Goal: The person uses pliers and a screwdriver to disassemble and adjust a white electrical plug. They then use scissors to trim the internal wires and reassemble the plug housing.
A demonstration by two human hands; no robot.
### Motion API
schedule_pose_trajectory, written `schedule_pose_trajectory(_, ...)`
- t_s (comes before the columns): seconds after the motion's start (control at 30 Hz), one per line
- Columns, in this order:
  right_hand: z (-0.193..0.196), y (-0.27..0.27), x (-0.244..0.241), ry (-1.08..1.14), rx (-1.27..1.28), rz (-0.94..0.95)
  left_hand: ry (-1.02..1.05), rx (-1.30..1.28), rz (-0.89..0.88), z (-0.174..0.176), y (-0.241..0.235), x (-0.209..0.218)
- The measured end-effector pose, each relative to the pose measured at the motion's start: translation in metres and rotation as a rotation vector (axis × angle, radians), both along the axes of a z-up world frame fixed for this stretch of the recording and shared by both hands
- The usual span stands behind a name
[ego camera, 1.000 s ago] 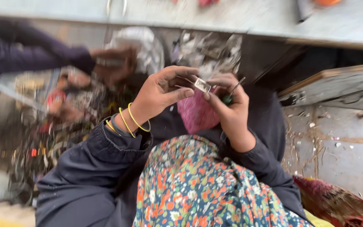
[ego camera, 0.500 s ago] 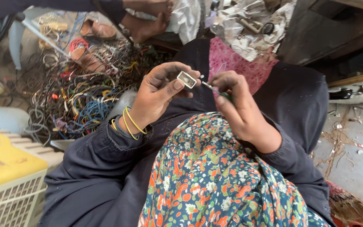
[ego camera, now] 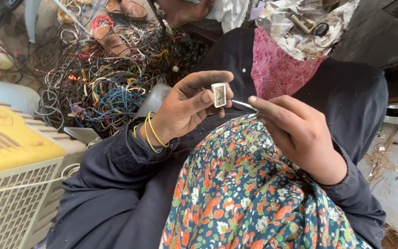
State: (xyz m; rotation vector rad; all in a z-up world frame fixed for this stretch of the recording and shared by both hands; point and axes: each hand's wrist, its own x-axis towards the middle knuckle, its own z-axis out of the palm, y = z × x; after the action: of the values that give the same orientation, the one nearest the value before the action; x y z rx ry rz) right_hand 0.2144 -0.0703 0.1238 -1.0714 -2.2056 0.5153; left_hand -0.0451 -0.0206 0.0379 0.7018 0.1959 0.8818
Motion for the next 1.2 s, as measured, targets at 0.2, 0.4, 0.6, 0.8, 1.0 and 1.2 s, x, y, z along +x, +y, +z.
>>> schedule_pose_trajectory(0.2, 0.003, -0.006, -0.007, -0.012, -0.002, 0.047, -0.029, -0.008, 0.016, -0.003, -0.014, -0.006)
schedule_pose_trajectory(0.4, 0.004, -0.010, -0.012, -0.045, 0.005, 0.123, -0.073, -0.047, -0.013, -0.010, -0.027, -0.014)
schedule_pose_trajectory(0.6, 0.004, -0.011, -0.012, -0.063, 0.016, 0.154, -0.101, -0.081, -0.065, -0.014, -0.030, -0.016)
schedule_pose_trajectory(0.8, 0.001, -0.009, -0.012, -0.057, 0.021, 0.176, -0.106, -0.090, -0.097, -0.017, -0.030, -0.015)
schedule_pose_trajectory(1.0, 0.000, -0.009, -0.013, -0.065, 0.022, 0.173, -0.085, -0.064, -0.065, -0.015, -0.032, -0.017)
schedule_pose_trajectory(1.2, 0.000, -0.011, -0.011, -0.090, 0.019, 0.160, -0.081, 0.034, -0.007, -0.010, -0.029, -0.020)
